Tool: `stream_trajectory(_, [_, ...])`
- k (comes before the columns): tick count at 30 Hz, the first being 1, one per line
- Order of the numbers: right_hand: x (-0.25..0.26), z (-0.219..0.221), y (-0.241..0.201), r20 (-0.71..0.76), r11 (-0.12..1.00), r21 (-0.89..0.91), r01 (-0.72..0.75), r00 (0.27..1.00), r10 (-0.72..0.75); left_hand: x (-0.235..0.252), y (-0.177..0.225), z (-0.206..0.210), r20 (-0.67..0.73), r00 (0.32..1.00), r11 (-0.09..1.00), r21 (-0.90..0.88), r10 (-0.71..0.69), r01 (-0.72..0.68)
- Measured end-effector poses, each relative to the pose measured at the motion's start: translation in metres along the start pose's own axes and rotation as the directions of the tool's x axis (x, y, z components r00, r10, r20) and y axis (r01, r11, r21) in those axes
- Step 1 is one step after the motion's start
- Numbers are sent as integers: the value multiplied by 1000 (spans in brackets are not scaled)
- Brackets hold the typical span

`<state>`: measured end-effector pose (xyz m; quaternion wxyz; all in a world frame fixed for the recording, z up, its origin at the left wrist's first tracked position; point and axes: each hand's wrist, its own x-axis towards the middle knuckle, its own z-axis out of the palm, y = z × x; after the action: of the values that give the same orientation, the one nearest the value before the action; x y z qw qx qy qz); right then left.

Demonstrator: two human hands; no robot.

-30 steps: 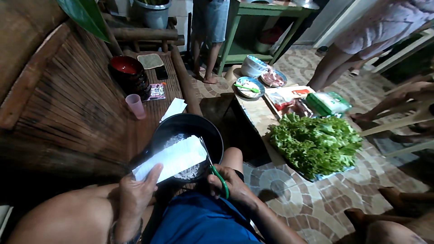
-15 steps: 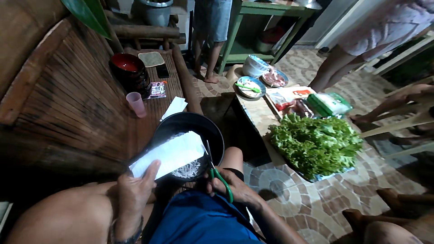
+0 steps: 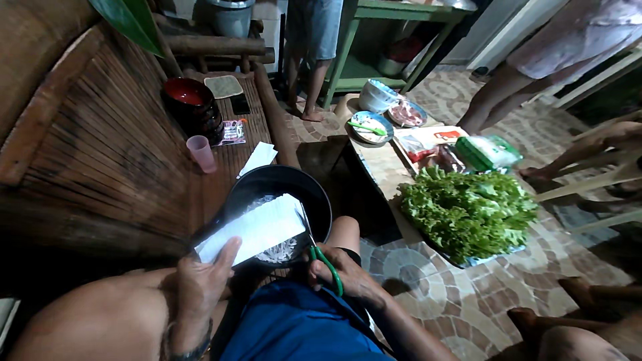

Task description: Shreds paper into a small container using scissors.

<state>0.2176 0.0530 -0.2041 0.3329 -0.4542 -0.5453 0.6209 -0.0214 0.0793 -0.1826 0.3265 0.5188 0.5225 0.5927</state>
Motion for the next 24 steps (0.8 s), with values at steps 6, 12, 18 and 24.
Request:
stream_trajectory(6, [-2,7,-1,-81,999,54,-5,997,9,1,1,0,-20,1000,1000,17,-17,17])
stream_trajectory(12, [1,5,-2,-41,1000,29,-6,999,7,-1,2,0,14,1000,1000,22,-18,18])
stream_trajectory(18, [1,8,-4,-83,998,58,19,996,-14,-2,-1,-1,24,1000,1000,-7,2,-2])
stream_trajectory(24, [2,7,0,-94,992,122,6,996,6,-1,0,-1,31,999,1000,6,-11,11])
